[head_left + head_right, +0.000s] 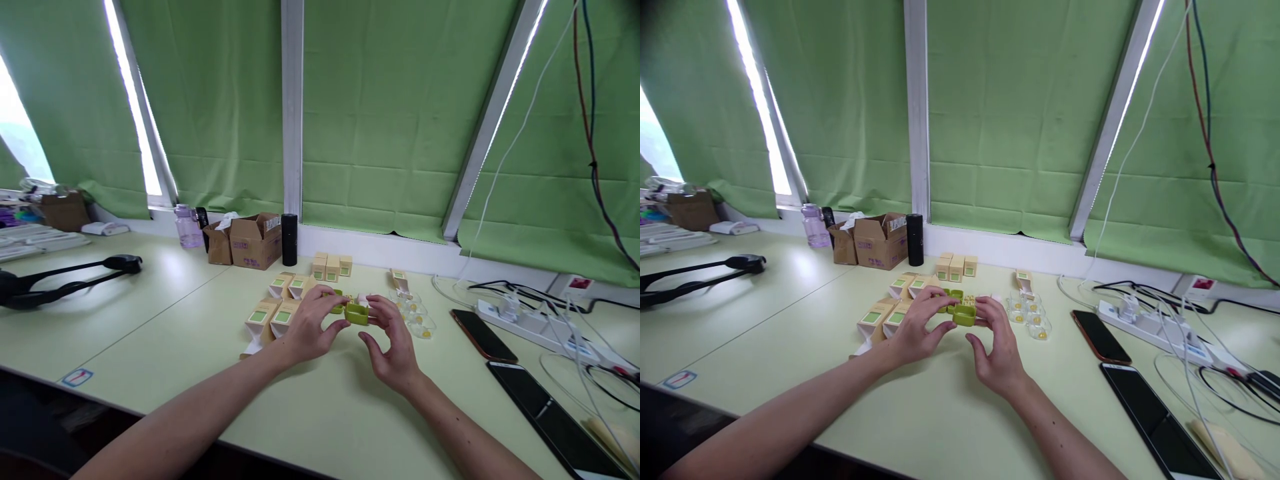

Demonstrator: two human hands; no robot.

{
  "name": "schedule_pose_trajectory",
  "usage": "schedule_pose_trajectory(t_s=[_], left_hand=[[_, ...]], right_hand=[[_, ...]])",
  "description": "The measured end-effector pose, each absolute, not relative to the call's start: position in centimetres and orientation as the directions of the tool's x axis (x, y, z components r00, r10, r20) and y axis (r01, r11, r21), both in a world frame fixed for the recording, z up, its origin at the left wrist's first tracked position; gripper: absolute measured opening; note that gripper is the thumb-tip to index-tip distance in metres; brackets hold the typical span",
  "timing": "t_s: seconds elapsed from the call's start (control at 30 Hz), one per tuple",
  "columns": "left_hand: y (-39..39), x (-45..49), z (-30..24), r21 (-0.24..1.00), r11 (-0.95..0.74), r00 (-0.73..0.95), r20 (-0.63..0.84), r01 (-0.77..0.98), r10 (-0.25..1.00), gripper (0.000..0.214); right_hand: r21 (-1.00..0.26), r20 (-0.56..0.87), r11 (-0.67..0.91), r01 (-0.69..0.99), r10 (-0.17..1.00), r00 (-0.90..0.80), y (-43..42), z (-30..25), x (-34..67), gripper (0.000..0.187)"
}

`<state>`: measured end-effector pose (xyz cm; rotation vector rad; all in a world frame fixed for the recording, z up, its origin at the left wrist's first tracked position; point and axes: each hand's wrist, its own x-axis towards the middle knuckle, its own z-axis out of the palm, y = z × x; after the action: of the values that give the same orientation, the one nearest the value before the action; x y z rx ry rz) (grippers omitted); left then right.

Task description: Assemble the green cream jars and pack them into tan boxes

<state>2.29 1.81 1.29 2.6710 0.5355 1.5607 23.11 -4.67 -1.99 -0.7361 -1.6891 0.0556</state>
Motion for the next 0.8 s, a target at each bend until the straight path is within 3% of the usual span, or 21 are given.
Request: schedule_pose_trajectory(t_s=[0.43, 0.8], left_hand=[[2.07, 2.50, 1.09, 0.302, -0.897, 0.412, 0.809, 0.322, 0.420, 0.021], [1.92, 2.48, 1.08, 0.359, -0.858, 0.445, 0.742, 0.366, 0.501, 0.031]], right_hand=[[-0.414, 0.847, 0.751, 0.514, 0.525, -0.085, -4.41, -2.38, 23.13, 0.053], [-0.498, 0.807, 0.727, 0.472, 0.588, -0.053, -4.55, -2.13, 23.05, 0.042]])
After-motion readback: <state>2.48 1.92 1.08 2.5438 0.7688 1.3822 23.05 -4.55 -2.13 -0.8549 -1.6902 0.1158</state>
